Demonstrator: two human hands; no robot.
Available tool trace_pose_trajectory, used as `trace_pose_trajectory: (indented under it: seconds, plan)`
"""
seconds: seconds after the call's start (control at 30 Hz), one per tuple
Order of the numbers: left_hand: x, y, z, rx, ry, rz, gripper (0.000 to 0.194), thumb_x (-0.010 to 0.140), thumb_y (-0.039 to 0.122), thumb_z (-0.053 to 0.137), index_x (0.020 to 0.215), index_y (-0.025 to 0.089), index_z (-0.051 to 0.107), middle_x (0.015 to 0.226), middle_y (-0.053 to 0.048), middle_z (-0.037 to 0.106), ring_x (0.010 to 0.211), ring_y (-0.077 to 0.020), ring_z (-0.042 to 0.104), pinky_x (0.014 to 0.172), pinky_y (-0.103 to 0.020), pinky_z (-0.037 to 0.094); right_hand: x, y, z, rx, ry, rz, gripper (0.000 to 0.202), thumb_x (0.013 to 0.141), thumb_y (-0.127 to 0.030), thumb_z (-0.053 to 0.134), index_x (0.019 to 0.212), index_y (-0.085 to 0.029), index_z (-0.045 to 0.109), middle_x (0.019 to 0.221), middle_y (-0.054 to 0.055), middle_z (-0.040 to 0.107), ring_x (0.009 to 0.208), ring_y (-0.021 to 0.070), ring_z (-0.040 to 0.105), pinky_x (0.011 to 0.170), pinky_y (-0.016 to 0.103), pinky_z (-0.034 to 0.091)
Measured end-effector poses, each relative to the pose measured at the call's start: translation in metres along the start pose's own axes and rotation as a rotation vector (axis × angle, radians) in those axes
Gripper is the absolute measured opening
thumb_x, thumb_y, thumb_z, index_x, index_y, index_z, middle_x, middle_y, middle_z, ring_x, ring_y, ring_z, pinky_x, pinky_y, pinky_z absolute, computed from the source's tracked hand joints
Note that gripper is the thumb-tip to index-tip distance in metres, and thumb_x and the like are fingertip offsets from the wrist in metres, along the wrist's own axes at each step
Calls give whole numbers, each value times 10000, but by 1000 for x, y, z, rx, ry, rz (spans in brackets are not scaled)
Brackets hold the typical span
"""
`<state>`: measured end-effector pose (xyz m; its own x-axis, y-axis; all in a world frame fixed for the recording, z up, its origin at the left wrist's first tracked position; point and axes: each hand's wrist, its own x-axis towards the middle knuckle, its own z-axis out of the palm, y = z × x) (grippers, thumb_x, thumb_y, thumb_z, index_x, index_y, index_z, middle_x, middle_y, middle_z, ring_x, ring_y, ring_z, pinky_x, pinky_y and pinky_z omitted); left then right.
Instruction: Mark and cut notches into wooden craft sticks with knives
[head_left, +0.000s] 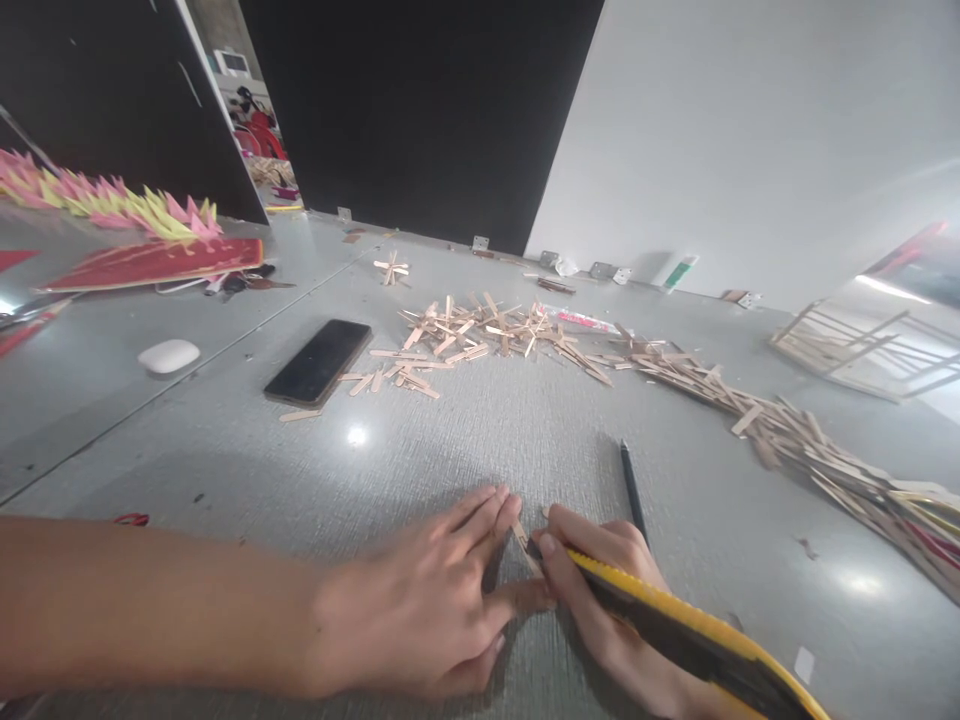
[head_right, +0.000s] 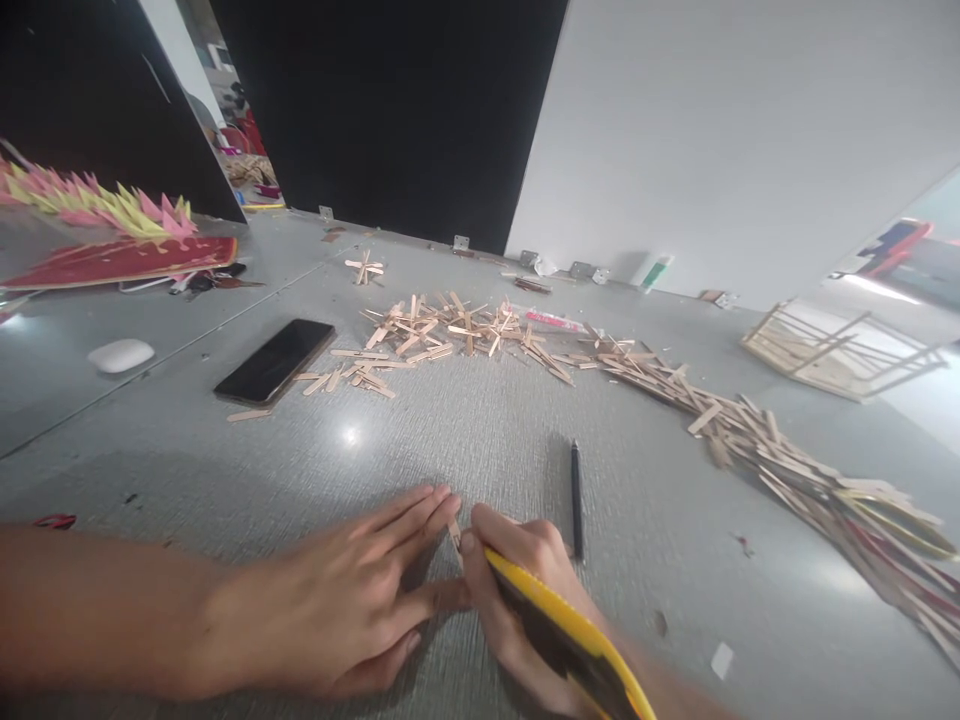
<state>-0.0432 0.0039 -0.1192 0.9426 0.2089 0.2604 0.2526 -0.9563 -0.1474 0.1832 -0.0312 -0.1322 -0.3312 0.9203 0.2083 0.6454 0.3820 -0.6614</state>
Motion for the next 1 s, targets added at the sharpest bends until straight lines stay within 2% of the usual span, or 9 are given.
trace_pose_trajectory:
  seconds: [0.33,0.43,0.5,0.63,0.73,0.83,0.87,0.93,1.0]
  plan:
    - [0,-1,-2,10,-46,8,646,1052,414,452,1572,42,356,1420,-319,594,1383,-421,549,1215,-489,349,-2,-3,-1,-19,-2,22,371,1089,-351,378,730,-257,392,581,-61,463,474,117,476,538,285,400]
    - [0,2,-5,-5,-74,-32,600,1088,397,386,1594,83,309,1439,-306,581,1394,-416,538,1202,-497,369,-3,-5,-5,-3,1,80,399,1096,-369,378,716,-249,416,585,-61,485,502,113,505,603,292,427]
    - [1,5,-8,-32,-96,-82,524,1099,392,374,1554,133,382,1450,-269,583,1377,-407,557,1164,-505,418,-4,-5,-8,54,55,114,411,1091,-385,397,708,-246,446,589,-56,489,506,111,498,577,280,419]
    - [0,14,-16,-175,-172,-190,431,1056,354,516,1455,191,499,1228,-136,687,1057,-329,703,901,-457,594,-5,-1,-12,193,159,209,377,1065,-425,495,736,-242,512,606,-55,474,497,101,448,483,248,367]
    - [-1,17,-24,-328,-168,-232,406,1015,223,567,1413,156,525,1037,-82,701,857,-254,689,756,-359,594,-4,3,-11,307,198,315,395,1053,-470,534,734,-237,520,595,-56,483,500,97,434,471,241,345]
    - [-1,3,-30,-558,-151,-166,139,988,91,566,1077,147,657,937,-39,719,880,-185,665,902,-263,540,-4,5,-9,413,189,386,423,1041,-515,552,729,-234,508,581,-57,486,501,95,410,453,230,320]
    - [0,-6,-30,-606,-154,-80,144,978,65,559,1038,141,666,953,-42,736,901,-181,661,942,-261,524,-4,6,-9,429,185,404,430,1039,-526,554,729,-233,507,580,-57,488,501,93,406,449,228,315]
    - [2,-27,-29,-622,-157,81,171,975,70,542,1047,130,685,1121,-78,758,1102,-242,639,1040,-343,490,-5,8,-8,439,177,426,441,1038,-543,548,732,-228,517,579,-56,500,500,88,405,449,222,315]
    - [4,-45,-25,-639,-182,138,251,1011,114,509,1172,168,693,1410,-27,678,1381,-285,511,1195,-431,372,-6,10,-8,447,174,443,440,1034,-554,553,742,-225,527,579,-56,511,499,84,414,446,213,317]
